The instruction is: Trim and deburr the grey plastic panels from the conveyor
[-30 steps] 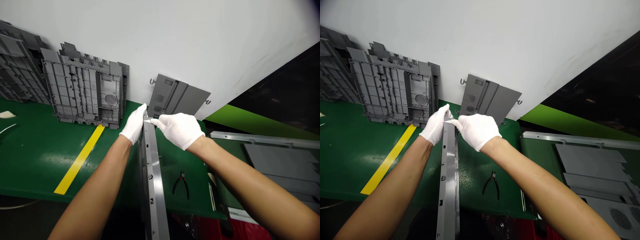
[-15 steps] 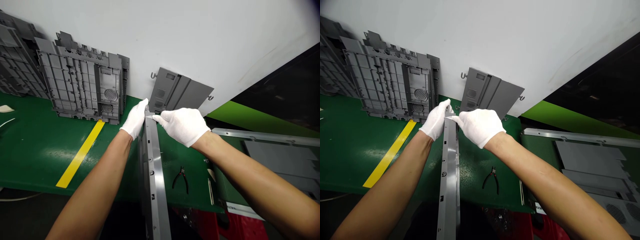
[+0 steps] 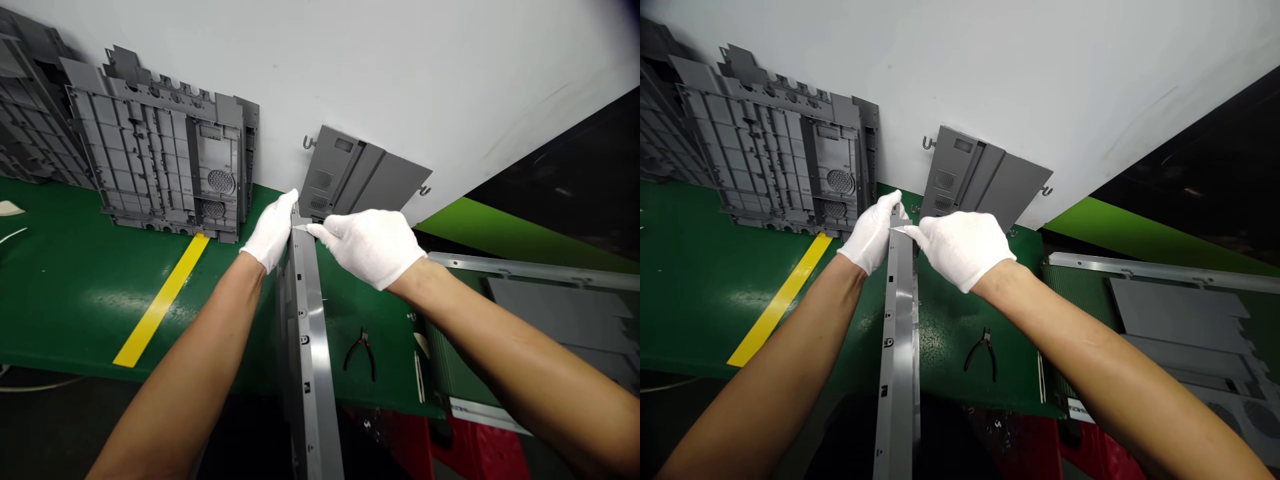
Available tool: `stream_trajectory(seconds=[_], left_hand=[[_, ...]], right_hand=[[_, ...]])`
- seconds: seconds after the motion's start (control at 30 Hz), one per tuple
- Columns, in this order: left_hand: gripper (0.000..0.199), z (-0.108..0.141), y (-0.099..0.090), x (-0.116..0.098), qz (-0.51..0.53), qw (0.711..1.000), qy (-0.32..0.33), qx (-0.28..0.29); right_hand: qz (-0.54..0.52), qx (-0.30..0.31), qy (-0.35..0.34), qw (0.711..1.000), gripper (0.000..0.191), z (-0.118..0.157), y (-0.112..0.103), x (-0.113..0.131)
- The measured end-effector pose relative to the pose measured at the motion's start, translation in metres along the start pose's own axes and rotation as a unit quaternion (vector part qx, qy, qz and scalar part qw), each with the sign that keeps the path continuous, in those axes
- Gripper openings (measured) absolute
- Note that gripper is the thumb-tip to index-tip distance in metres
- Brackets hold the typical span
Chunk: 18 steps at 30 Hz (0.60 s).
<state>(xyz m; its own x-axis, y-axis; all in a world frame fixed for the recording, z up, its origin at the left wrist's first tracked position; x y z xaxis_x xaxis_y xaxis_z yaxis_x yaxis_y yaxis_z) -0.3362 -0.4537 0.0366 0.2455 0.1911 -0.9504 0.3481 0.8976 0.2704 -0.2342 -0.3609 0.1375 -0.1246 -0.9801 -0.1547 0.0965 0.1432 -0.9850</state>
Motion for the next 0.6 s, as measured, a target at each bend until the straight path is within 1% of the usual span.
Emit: stream_trajectory(seconds=[0.2,0.33,0.47,0.6], left_hand=[[0.038,0.0003,0.0,-0.0003,-0.007,1.0,0.002,-0.009],[0.038,0.0017,-0.0008,-0.0014,-0.014,1.0,-0.016,-0.016],[0.038,0.0025,0.0004,-0.0042,-0.018,1.0,-0.01,-0.006],[0.038,0.0017,0.0008,-0.0029,-0.016,1.0,-0.006,-0.007]], right_hand=[[-0.012,0.009,0.006,1.0,0.072,0.0,0.0024,-0.0012],[-0.007,0.002,0.002,1.0,0.072,0.0007,0.0018,-0.0005],[-0.002,-0.005,-0.002,1.0,0.073,0.0021,0.0007,0.0004],[-0.001,-0.001,0.003,1.0,0.073,0.0031,0.0009,0.0003]])
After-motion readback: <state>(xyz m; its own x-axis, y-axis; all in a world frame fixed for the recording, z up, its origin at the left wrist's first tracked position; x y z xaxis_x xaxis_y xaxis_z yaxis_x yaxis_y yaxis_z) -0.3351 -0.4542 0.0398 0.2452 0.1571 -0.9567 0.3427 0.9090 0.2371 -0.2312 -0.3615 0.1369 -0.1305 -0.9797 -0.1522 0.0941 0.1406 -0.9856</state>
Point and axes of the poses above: each hand's wrist, its own z-axis away from the middle knuckle, its own y-axis out of the palm, x = y × z, the point moved 6 cm from there along -z, towards the middle knuckle, and after that the axes turned 1 degree about -z, right-handed, at the moved point
